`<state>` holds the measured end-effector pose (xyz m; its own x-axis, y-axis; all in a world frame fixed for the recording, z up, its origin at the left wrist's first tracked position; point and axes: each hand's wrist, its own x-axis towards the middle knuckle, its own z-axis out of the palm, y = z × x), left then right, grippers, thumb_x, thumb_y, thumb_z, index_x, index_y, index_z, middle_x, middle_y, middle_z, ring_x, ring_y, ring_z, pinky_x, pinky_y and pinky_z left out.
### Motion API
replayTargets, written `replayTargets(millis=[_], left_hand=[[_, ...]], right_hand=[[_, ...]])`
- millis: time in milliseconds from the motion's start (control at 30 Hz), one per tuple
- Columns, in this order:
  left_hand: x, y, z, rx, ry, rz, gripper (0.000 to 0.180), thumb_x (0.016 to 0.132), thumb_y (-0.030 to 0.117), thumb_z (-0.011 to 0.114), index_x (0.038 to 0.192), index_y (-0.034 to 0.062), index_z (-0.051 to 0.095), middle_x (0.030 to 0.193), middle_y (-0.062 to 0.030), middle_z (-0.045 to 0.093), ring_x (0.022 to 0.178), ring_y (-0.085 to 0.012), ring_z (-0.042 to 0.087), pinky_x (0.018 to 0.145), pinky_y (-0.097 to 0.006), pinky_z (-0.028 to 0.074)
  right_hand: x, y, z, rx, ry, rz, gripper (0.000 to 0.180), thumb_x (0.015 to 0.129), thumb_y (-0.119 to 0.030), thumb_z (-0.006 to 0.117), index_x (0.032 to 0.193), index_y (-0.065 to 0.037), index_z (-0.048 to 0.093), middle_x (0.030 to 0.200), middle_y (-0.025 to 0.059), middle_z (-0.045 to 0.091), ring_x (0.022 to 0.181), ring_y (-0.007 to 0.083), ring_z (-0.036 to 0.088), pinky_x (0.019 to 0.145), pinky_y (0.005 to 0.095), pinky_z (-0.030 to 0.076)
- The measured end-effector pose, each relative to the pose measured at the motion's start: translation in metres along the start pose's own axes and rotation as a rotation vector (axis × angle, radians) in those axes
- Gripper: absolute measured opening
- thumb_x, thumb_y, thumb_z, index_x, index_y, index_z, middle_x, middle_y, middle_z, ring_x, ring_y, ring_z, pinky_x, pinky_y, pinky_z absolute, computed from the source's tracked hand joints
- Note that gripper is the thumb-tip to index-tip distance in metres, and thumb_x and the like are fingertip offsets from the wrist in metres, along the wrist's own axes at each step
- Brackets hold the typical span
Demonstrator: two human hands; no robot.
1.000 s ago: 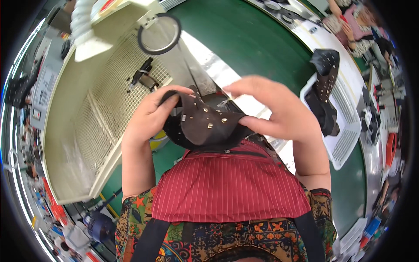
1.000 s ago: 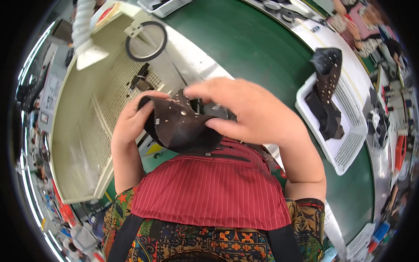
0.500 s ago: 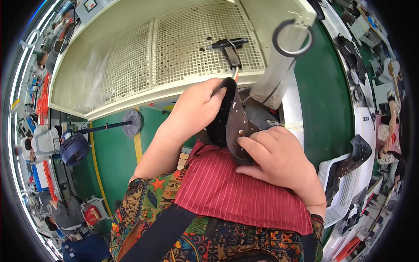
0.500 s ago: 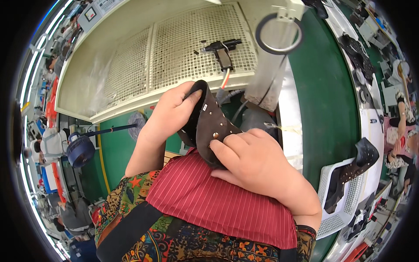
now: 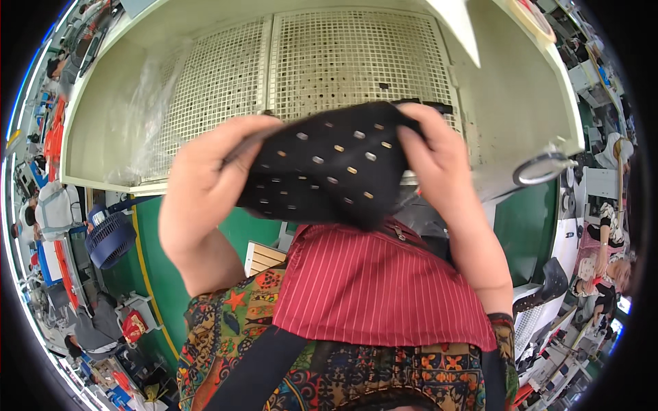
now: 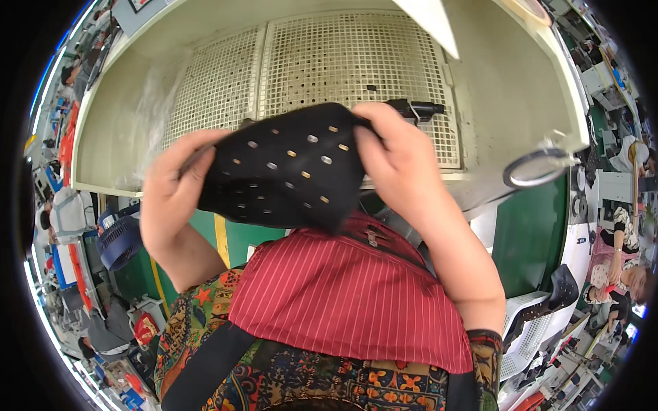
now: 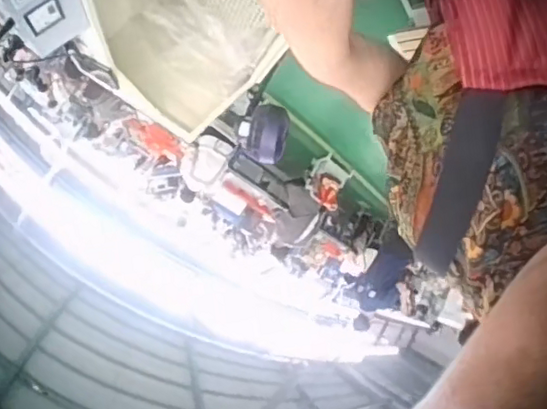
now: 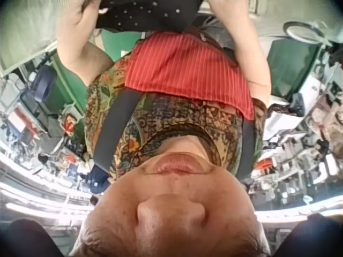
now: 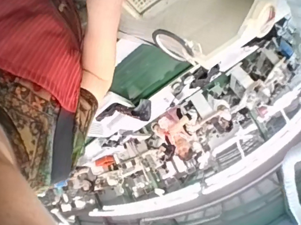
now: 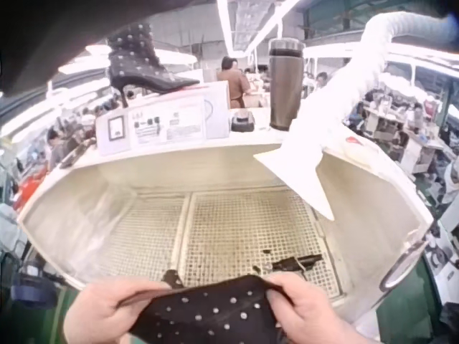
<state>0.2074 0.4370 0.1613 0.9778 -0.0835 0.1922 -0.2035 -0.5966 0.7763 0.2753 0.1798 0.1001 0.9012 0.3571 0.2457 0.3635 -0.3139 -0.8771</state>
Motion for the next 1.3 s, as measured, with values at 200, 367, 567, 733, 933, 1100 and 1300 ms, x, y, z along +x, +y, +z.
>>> replayTargets(millis=[200,367,567,733,933,1100,1300], left_hand=[[0.065,-0.056,-0.027,0.601,-0.058,-0.103,0.021,0.088,0.016,0.048,0.101,0.0101,0.063,0.090,-0.0140,0.065,0.084,-0.0340,0.061,0.072,-0.042,0.049],[0.114,-0.137,0.007,0.502,-0.221,-0.274,0.027,0.090,0.020,0.050,0.111,0.0066,0.061,0.099,-0.0194,0.064,0.093,-0.0357,0.061,0.080,-0.039,0.047],[0.128,-0.183,0.046,0.072,-0.180,-0.486,0.034,0.092,0.024,0.046,0.116,0.0035,0.058,0.105,-0.0195,0.064,0.098,-0.0321,0.061,0.087,-0.037,0.046],[0.125,-0.195,0.042,-0.480,-0.083,-0.737,0.039,0.092,0.020,0.049,0.125,-0.0021,0.051,0.112,-0.0152,0.062,0.102,-0.0223,0.059,0.089,-0.029,0.045],[0.122,-0.199,0.045,-0.455,-0.051,-0.773,0.035,0.093,0.012,0.048,0.125,-0.0033,0.050,0.111,-0.0128,0.062,0.098,-0.0192,0.060,0.087,-0.028,0.047],[0.127,-0.184,0.043,-0.502,0.004,-0.887,0.037,0.093,0.011,0.048,0.127,-0.0031,0.047,0.111,-0.0142,0.062,0.098,-0.0203,0.061,0.085,-0.030,0.049],[0.126,-0.195,0.050,-0.332,0.024,-0.852,0.038,0.092,0.013,0.046,0.127,-0.0025,0.047,0.110,-0.0152,0.062,0.097,-0.0225,0.062,0.085,-0.032,0.048]], right_hand=[[0.073,0.058,0.088,-0.121,-0.189,0.130,0.024,0.087,-0.018,0.057,0.108,-0.007,0.057,0.087,0.0183,0.065,0.082,0.0361,0.062,0.072,0.0416,0.049],[0.116,0.109,0.103,-0.451,-0.043,0.156,0.034,0.087,-0.022,0.058,0.118,-0.009,0.052,0.091,0.0162,0.065,0.083,0.0342,0.063,0.074,0.0418,0.049],[0.094,0.103,0.037,-0.585,0.041,0.329,0.039,0.086,-0.024,0.060,0.120,-0.009,0.053,0.103,0.0120,0.063,0.086,0.0321,0.062,0.073,0.0393,0.050],[0.029,0.111,-0.017,-0.940,-0.055,0.496,0.033,0.087,-0.023,0.059,0.112,-0.003,0.057,0.098,0.0169,0.063,0.087,0.0348,0.061,0.074,0.0384,0.049],[0.000,0.147,-0.016,0.127,0.094,0.983,0.039,0.086,-0.024,0.062,0.110,0.008,0.056,0.095,0.0097,0.065,0.083,0.0168,0.062,0.072,0.0299,0.049],[0.005,0.156,-0.020,0.636,0.166,1.079,0.048,0.083,-0.015,0.065,0.120,0.008,0.047,0.099,0.0117,0.064,0.082,0.0167,0.063,0.071,0.0286,0.053],[0.036,0.093,0.003,0.712,-0.079,0.802,0.047,0.079,-0.002,0.053,0.125,0.003,0.041,0.105,0.0164,0.061,0.086,0.0211,0.063,0.069,0.0289,0.053]])
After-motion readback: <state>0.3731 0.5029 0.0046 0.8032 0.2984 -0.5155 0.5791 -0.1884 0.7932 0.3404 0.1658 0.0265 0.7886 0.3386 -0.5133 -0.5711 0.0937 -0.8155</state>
